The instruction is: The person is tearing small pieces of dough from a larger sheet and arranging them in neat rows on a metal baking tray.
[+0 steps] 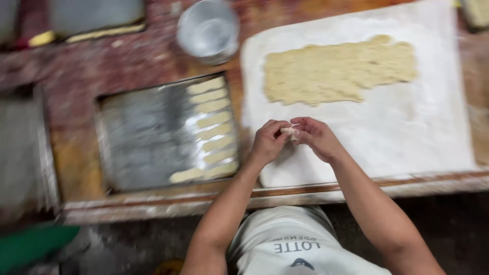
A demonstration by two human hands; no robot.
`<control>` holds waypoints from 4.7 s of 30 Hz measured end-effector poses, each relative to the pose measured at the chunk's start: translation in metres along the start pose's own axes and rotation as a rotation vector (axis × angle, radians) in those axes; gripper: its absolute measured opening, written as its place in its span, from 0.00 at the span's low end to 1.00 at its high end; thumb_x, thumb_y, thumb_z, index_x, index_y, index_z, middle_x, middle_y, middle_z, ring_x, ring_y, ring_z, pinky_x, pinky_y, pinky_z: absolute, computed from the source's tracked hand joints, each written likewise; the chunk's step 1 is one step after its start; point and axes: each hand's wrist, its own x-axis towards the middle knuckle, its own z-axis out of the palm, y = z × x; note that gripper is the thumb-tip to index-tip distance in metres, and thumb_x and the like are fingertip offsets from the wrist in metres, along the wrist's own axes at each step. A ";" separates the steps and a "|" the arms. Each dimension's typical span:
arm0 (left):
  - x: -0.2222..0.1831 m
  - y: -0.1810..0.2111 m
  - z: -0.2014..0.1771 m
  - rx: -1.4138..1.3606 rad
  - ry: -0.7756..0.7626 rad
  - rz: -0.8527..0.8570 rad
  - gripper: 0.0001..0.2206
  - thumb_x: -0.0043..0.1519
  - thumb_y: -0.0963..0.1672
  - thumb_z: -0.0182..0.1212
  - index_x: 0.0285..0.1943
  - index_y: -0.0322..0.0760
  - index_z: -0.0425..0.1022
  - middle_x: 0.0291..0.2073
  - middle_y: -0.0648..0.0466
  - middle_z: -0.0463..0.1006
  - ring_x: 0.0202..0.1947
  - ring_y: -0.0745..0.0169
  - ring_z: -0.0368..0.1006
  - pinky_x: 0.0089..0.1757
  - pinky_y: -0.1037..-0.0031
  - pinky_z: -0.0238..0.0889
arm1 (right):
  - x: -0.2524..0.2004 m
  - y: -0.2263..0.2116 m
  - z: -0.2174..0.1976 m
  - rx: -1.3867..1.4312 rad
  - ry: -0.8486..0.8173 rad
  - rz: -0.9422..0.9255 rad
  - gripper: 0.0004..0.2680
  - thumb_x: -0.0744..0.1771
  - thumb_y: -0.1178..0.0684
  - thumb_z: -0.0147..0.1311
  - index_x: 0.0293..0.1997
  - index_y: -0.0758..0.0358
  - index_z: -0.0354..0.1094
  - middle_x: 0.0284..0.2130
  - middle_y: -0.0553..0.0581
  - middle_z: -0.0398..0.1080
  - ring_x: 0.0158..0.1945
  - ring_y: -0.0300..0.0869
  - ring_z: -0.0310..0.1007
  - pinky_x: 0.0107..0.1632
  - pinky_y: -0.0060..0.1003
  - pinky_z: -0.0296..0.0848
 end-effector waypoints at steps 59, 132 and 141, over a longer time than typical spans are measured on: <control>0.032 -0.003 0.041 0.793 0.096 0.437 0.17 0.61 0.52 0.58 0.55 0.44 0.76 0.54 0.54 0.74 0.59 0.51 0.66 0.54 0.57 0.58 | 0.007 0.067 -0.140 -1.329 0.538 -0.471 0.10 0.66 0.52 0.58 0.51 0.56 0.74 0.47 0.54 0.72 0.54 0.50 0.71 0.54 0.41 0.70; -0.162 0.021 -0.304 0.922 -0.316 -0.374 0.32 0.67 0.59 0.29 0.77 0.44 0.48 0.77 0.53 0.44 0.75 0.32 0.27 0.62 0.30 0.15 | 0.019 0.096 0.325 -1.955 -0.213 -0.346 0.26 0.68 0.36 0.28 0.75 0.53 0.43 0.73 0.55 0.43 0.74 0.67 0.30 0.69 0.71 0.25; -0.134 0.017 -0.250 1.029 -0.199 -0.448 0.35 0.67 0.59 0.36 0.78 0.38 0.45 0.76 0.48 0.46 0.73 0.28 0.35 0.61 0.28 0.25 | 0.016 0.076 0.197 -1.575 -0.123 -0.421 0.29 0.66 0.34 0.47 0.76 0.49 0.42 0.74 0.58 0.39 0.73 0.67 0.36 0.68 0.63 0.45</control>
